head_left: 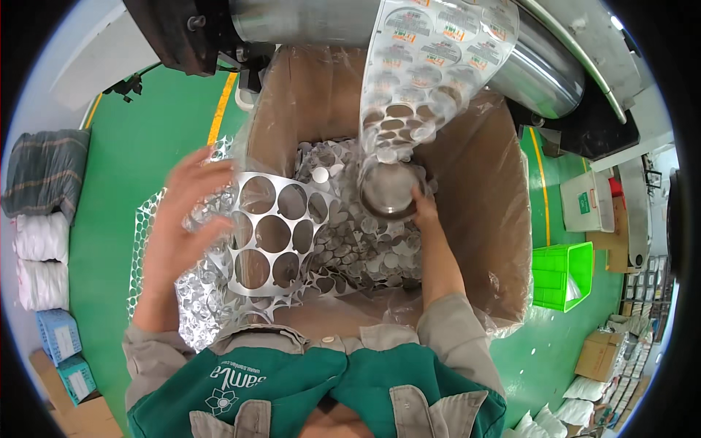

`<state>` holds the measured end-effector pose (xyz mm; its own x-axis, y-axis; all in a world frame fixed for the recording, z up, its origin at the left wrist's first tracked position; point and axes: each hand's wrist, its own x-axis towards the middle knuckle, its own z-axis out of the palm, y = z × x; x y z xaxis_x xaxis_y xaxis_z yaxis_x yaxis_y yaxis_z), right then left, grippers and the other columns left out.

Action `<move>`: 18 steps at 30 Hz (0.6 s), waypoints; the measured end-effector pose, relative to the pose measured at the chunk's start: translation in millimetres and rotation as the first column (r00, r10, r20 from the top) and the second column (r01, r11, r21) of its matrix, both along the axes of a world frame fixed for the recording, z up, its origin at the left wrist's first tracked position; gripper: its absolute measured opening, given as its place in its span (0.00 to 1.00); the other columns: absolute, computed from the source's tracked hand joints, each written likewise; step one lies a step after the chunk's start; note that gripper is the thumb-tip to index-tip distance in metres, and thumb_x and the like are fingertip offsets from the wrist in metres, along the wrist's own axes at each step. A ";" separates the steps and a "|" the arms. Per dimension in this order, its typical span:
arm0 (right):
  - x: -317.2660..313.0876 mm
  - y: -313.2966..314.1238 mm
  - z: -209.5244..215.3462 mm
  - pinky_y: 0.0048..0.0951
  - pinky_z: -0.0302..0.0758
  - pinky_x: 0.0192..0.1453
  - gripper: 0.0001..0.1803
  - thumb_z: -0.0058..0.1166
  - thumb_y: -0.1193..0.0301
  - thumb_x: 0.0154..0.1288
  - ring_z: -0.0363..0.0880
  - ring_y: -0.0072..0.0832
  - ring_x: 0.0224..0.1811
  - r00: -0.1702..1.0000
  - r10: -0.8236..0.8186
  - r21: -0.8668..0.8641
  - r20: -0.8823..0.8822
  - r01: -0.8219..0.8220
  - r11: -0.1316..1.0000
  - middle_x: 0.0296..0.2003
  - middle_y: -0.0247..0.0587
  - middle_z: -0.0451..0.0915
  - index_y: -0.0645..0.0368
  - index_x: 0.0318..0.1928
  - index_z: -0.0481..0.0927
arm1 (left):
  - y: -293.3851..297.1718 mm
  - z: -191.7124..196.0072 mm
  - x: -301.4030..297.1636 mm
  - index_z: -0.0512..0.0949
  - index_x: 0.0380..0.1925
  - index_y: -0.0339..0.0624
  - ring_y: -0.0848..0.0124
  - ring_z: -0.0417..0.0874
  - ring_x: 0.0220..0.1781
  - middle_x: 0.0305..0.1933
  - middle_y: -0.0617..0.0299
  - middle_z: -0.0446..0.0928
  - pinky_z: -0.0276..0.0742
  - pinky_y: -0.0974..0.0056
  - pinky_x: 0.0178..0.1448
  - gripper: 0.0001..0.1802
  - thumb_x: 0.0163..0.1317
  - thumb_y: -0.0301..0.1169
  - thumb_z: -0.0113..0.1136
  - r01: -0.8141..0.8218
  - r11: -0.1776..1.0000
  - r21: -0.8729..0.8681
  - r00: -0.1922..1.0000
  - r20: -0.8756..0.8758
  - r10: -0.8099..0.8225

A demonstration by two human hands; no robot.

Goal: The person stands at a workstation and repeatedly picks up a metal disc from a cardboard box filled with similar items. They place the disc into a metal bowl held in their other hand. The person also handles a plastic sheet with circular cutouts, occasionally placing it into the box or holding it while sorting the discs.

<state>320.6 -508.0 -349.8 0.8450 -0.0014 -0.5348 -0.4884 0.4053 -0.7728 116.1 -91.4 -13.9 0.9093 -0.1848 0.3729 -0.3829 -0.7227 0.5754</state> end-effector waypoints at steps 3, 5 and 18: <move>-44.9 14.2 6.1 0.32 0.70 0.54 0.37 0.64 0.62 0.51 0.73 0.30 0.50 0.959 0.283 -0.356 0.007 -0.262 0.897 0.49 0.36 0.75 0.61 0.60 0.64 | -53.4 -3.5 26.5 0.69 0.53 0.41 0.49 0.64 0.61 0.46 0.45 0.74 0.57 0.50 0.63 0.37 0.46 0.51 0.63 0.234 0.861 0.451 0.968 -0.024 -0.250; -27.1 14.8 18.4 0.33 0.73 0.50 0.38 0.68 0.61 0.44 0.76 0.34 0.47 0.744 0.581 -0.747 -0.329 -0.582 0.323 0.46 0.42 0.78 0.63 0.55 0.69 | -67.6 -36.8 32.3 0.66 0.56 0.42 0.49 0.69 0.56 0.41 0.43 0.75 0.59 0.50 0.61 0.41 0.44 0.53 0.63 0.329 0.701 0.633 0.927 -0.075 -0.367; -24.6 11.3 263.6 0.29 0.75 0.47 0.22 0.56 0.67 0.54 0.78 0.30 0.40 0.508 0.477 0.066 0.717 -0.731 0.680 0.42 0.43 0.77 0.66 0.47 0.72 | -33.3 27.3 14.8 0.68 0.54 0.35 0.66 0.79 0.35 0.39 0.51 0.76 0.74 0.68 0.35 0.29 0.45 0.22 0.50 0.223 0.949 -0.224 0.665 -0.676 -0.316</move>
<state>296.0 -496.7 -86.2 0.6744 0.7000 0.2348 -0.1922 0.4734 -0.8596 130.9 -124.7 13.3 0.8292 -0.4638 -0.3120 -0.0061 -0.5656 0.8246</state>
